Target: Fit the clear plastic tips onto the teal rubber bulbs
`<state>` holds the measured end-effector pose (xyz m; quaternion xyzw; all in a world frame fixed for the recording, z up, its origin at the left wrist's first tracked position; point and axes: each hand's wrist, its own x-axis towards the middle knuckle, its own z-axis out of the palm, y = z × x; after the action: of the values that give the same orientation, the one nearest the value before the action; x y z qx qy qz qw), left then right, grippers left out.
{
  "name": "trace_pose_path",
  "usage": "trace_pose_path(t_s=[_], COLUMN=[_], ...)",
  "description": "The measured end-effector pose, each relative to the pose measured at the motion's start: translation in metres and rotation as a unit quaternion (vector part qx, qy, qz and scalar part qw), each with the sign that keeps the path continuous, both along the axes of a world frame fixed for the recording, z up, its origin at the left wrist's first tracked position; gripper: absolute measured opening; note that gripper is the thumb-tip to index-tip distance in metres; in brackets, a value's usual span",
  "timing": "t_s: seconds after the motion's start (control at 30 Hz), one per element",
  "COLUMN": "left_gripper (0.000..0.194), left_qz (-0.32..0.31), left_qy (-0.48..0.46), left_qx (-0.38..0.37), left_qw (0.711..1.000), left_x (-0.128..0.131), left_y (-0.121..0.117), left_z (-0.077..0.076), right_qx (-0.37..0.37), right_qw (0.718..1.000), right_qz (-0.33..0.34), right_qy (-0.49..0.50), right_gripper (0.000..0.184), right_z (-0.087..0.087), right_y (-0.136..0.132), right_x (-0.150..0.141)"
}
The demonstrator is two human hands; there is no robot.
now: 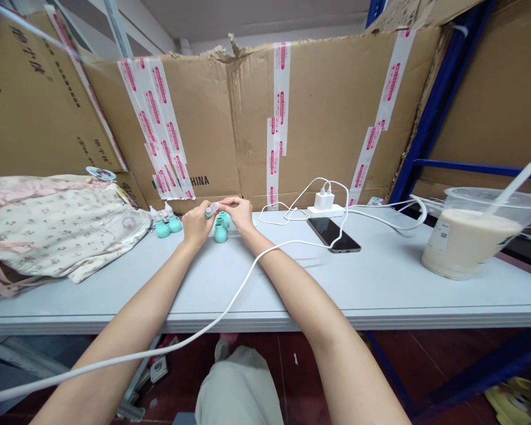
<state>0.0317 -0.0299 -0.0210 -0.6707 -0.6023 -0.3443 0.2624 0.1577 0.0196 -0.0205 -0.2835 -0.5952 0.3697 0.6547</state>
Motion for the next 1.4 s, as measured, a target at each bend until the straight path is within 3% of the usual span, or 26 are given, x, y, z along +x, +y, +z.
trace_pose_path(t_s=[0.2,0.43,0.9,1.4], left_gripper=[0.024,0.027,0.028,0.036], left_qz=[0.009,0.005,0.017,-0.002], left_qy=[0.0,-0.015,-0.049,0.001], left_qx=[0.004,-0.004,0.017,0.009], left_qw=[1.0,1.0,0.999,1.0], left_x=[-0.0003,0.0024,0.0034,0.0018], left_y=[-0.0011,-0.0021,-0.0047,-0.0005], left_z=[0.0006,0.0027,0.0011,-0.003], right_qx=[0.011,0.032,0.0,-0.132], right_qw=[0.999,0.999,0.997,0.983], right_qz=[-0.023,0.036,0.077,0.127], right_qy=[-0.02,0.014,0.02,0.019], right_gripper=[0.014,0.02,0.03,0.039], right_z=[0.0024,0.0057,0.0067,0.0053], right_y=[-0.0015,-0.0015,-0.0016,-0.0052], right_x=[-0.0007,0.004,0.0022,0.0079])
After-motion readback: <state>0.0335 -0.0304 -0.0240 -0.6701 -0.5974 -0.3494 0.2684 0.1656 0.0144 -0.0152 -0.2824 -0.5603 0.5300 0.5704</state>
